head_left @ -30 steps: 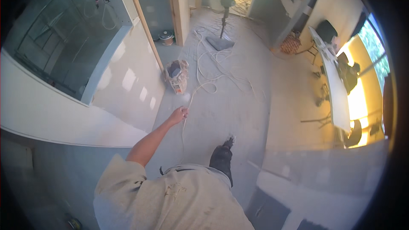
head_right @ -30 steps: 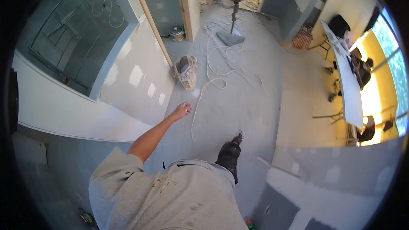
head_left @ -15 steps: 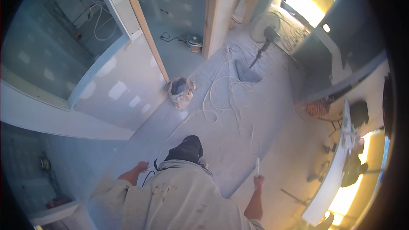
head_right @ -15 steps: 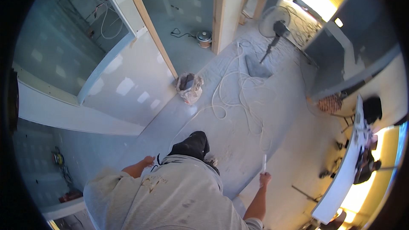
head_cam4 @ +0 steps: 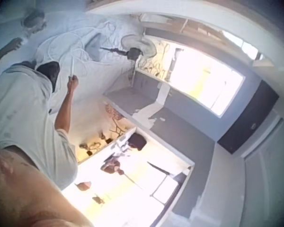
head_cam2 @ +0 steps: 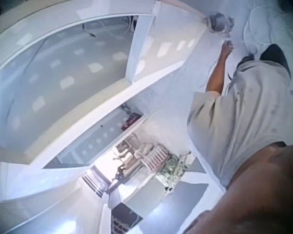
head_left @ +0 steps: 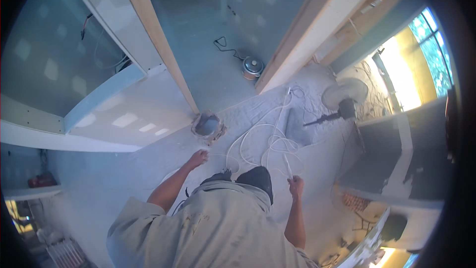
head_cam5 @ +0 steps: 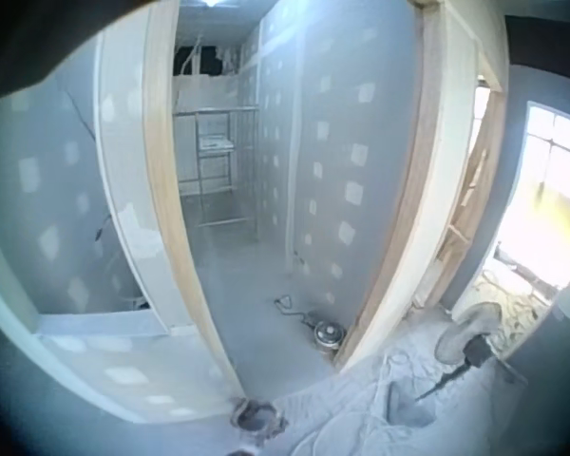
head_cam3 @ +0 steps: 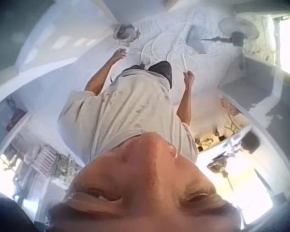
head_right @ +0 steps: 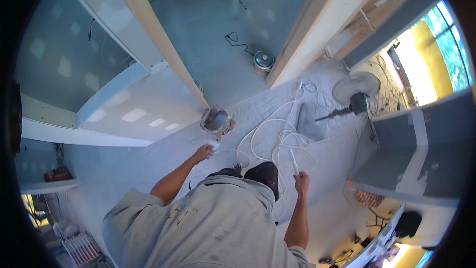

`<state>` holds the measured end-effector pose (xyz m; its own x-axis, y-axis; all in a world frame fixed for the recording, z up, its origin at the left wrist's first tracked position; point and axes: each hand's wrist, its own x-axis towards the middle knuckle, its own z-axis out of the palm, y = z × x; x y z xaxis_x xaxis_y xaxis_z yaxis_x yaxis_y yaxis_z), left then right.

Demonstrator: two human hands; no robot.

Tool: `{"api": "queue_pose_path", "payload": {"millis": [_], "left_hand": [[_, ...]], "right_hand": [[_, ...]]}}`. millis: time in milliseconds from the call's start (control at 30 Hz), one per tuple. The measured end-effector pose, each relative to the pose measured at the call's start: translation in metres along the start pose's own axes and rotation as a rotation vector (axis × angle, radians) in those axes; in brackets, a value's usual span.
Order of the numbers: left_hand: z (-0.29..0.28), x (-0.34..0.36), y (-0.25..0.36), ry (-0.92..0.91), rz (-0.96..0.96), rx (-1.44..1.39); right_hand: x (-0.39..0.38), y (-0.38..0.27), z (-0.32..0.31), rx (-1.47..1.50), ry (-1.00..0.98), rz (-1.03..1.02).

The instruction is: Applying joint compound to a ceiling with a taping knife and mixing more compound in a bucket.

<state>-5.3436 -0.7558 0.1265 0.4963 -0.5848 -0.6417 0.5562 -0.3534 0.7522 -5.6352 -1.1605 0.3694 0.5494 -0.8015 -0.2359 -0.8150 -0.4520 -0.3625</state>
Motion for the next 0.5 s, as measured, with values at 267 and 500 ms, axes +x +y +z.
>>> {"api": "queue_pose_path", "payload": {"millis": [267, 500], "left_hand": [[-0.039, 0.313, 0.209, 0.142, 0.227, -0.355], [-0.088, 0.467, 0.281, 0.83, 0.145, -0.215]], "right_hand": [[0.467, -0.244, 0.033, -0.036, -0.196, -0.449], [0.814, -0.504, 0.114, 0.065, -0.482, -0.862]]}}
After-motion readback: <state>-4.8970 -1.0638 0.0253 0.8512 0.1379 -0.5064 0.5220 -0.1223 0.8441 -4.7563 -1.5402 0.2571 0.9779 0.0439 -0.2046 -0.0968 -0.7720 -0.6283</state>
